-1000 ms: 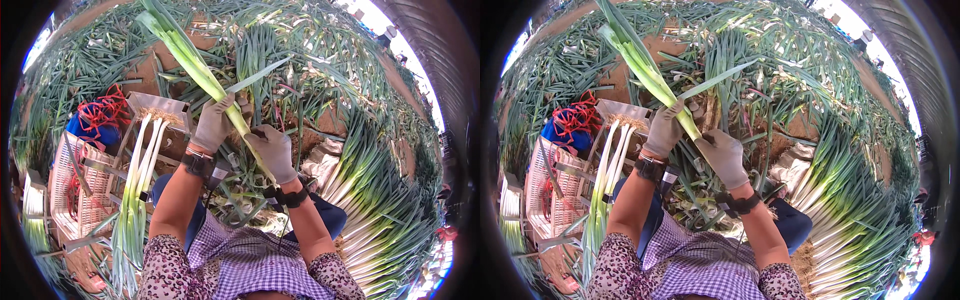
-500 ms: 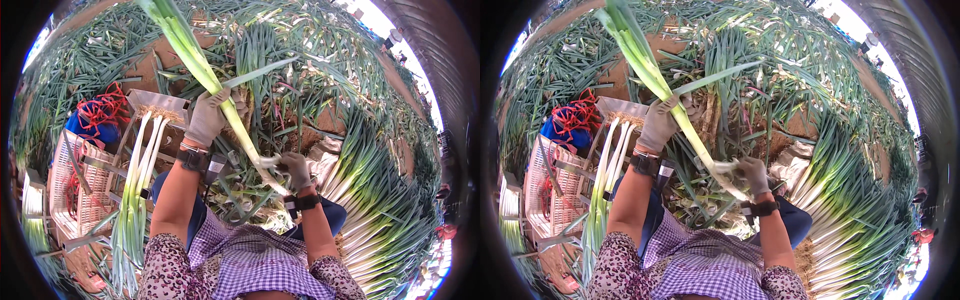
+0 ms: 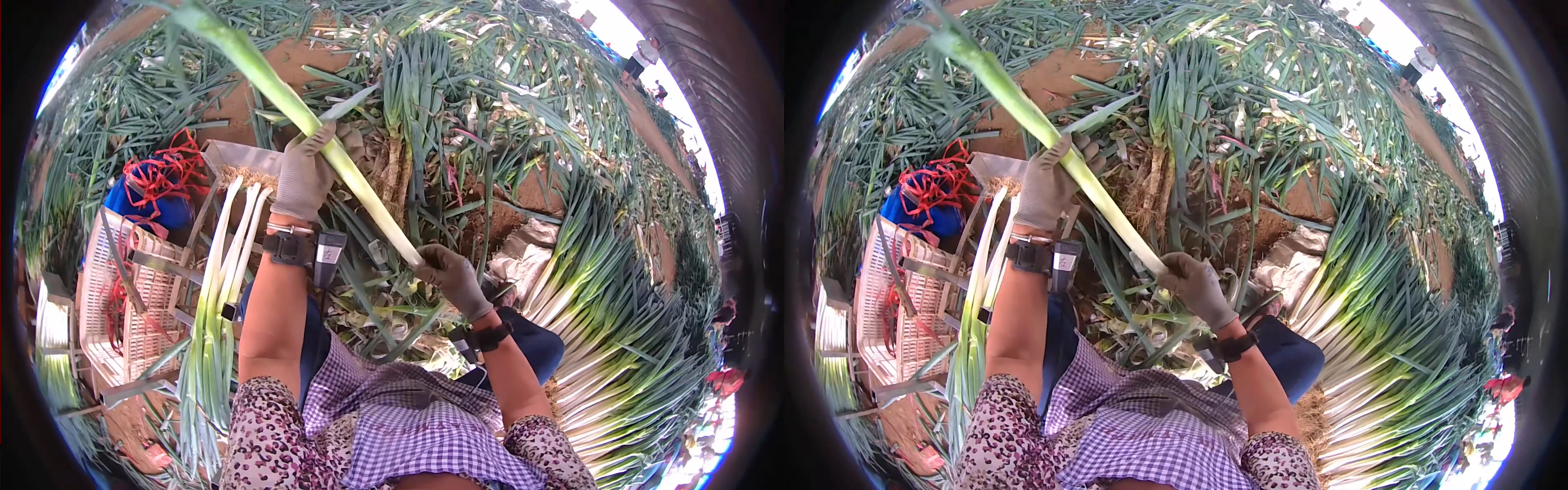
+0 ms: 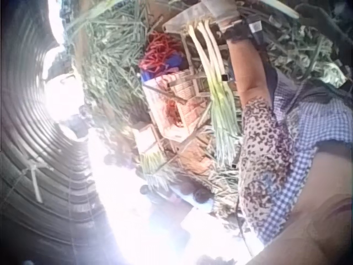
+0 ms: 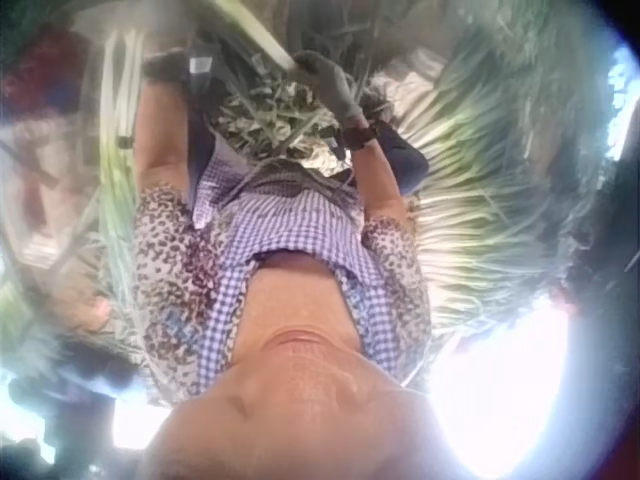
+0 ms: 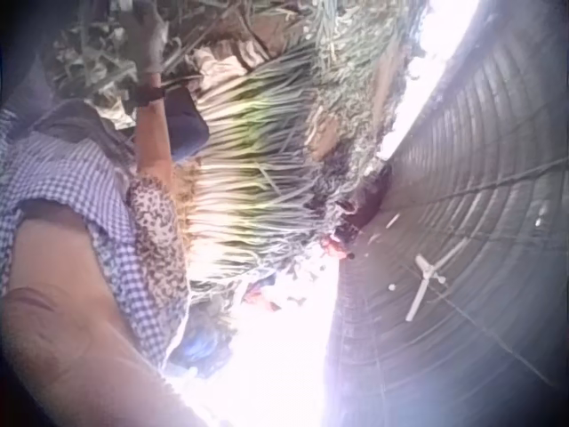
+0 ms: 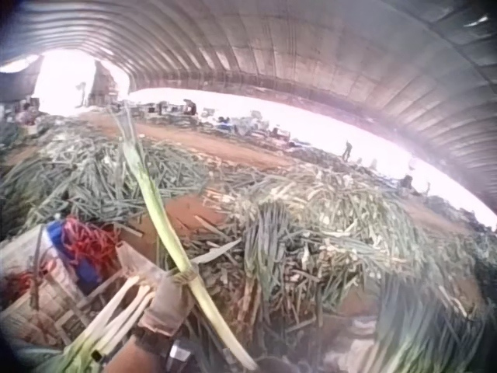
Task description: The person sits on the ground in a covered processing area and repeatedly trims the roots and outer layers of long green vegetables. They handle each vegetable by hand, removing unwanted parts and placing the trimmed pieces aside.
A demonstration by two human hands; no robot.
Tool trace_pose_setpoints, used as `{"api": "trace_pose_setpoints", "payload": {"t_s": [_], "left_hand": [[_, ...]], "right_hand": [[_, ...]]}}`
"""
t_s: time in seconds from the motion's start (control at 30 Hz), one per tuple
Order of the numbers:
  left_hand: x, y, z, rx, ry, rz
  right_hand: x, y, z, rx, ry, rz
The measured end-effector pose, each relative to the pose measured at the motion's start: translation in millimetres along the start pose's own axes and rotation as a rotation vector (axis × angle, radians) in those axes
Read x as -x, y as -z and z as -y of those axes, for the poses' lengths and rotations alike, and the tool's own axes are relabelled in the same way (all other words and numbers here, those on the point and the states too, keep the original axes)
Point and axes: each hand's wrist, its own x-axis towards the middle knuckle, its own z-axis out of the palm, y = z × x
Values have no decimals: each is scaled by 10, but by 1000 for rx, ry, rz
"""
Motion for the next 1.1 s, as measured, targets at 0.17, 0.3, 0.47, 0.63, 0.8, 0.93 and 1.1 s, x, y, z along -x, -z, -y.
{"api": "trace_pose_setpoints", "payload": {"t_s": [0.17,0.3,0.47,0.63,0.8,0.93,1.1], "left_hand": [[73,44,336,11,143,-4],[-112,125,408,150,276,-70],[-386,329,424,265,290,-55],[-754,813,-10,310,76,-128],[-661,799,-78,362,-35,-306],[-623,1182,-400,407,-217,-278],[-492,763,-178,380,-240,-368]], "right_hand": [[-156,-39,558,-283,-76,345],[28,-84,390,-349,-129,323],[332,102,459,-82,-57,49],[1072,550,465,-73,-169,-240],[1332,1158,263,593,-5,-414],[1577,1967,-107,366,-179,-943],[1034,1227,568,1217,40,-26]]}}
